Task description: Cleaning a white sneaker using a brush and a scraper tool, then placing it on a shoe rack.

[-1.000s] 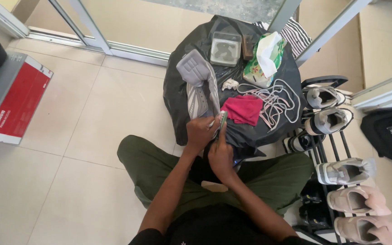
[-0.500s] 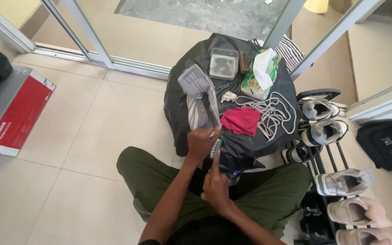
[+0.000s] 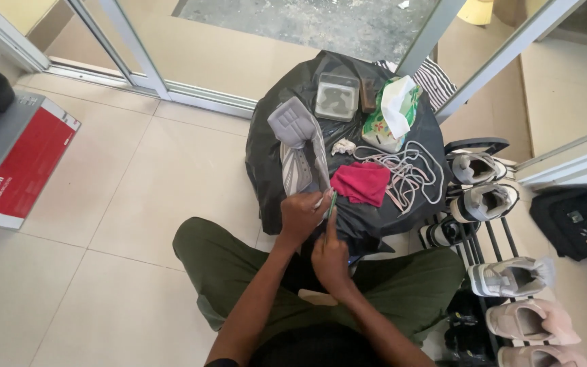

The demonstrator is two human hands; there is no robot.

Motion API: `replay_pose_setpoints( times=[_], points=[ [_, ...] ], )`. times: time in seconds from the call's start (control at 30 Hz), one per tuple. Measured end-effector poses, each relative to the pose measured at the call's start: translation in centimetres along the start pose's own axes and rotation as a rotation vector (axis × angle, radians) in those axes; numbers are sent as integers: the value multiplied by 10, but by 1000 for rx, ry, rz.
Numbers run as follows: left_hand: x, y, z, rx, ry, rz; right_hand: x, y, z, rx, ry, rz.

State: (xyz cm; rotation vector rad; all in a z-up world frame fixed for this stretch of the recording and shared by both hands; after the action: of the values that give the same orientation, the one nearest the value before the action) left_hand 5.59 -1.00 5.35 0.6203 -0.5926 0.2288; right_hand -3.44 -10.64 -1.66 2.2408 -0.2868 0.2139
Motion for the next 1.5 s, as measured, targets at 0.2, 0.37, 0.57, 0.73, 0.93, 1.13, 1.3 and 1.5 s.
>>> replay_pose_setpoints(
  times=[0.2, 0.37, 0.57, 0.73, 0.93, 1.13, 1.3, 1.5],
  points=[
    [0, -1, 1, -19, 18, -29, -19, 17, -27, 87, -39, 3],
    [0, 1, 8, -9, -58, 6, -5, 2, -7, 86, -2, -23],
    [-2, 2, 1, 17, -5, -8, -32, 5, -23, 56, 22, 36],
    [-1, 0, 2, -11, 13, -29, -15, -1, -3, 37, -2, -3],
    [-3, -6, -4, 79, 4, -28, 31, 30, 11, 293, -54, 0],
    [0, 5, 3, -9, 58, -68, 35, 61, 3, 381, -1, -10],
    [6, 14, 11, -71, 59, -214, 37, 92, -18, 435, -34, -19],
    [10, 19, 14, -134, 25, -208, 46, 106, 3, 421, 15, 67]
  ],
)
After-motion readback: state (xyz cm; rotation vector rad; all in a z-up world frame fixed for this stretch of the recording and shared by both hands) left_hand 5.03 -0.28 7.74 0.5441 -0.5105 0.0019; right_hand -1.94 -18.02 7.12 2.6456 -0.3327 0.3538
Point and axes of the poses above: each hand's wrist, its own x-axis towards the middle knuckle, its own y-axis out of the back of the hand, z = x × y, the point moved 8 cm from there along x, towards the middle knuckle, and after that the axes turned 12 degrees about y, right-handed, at the moved point
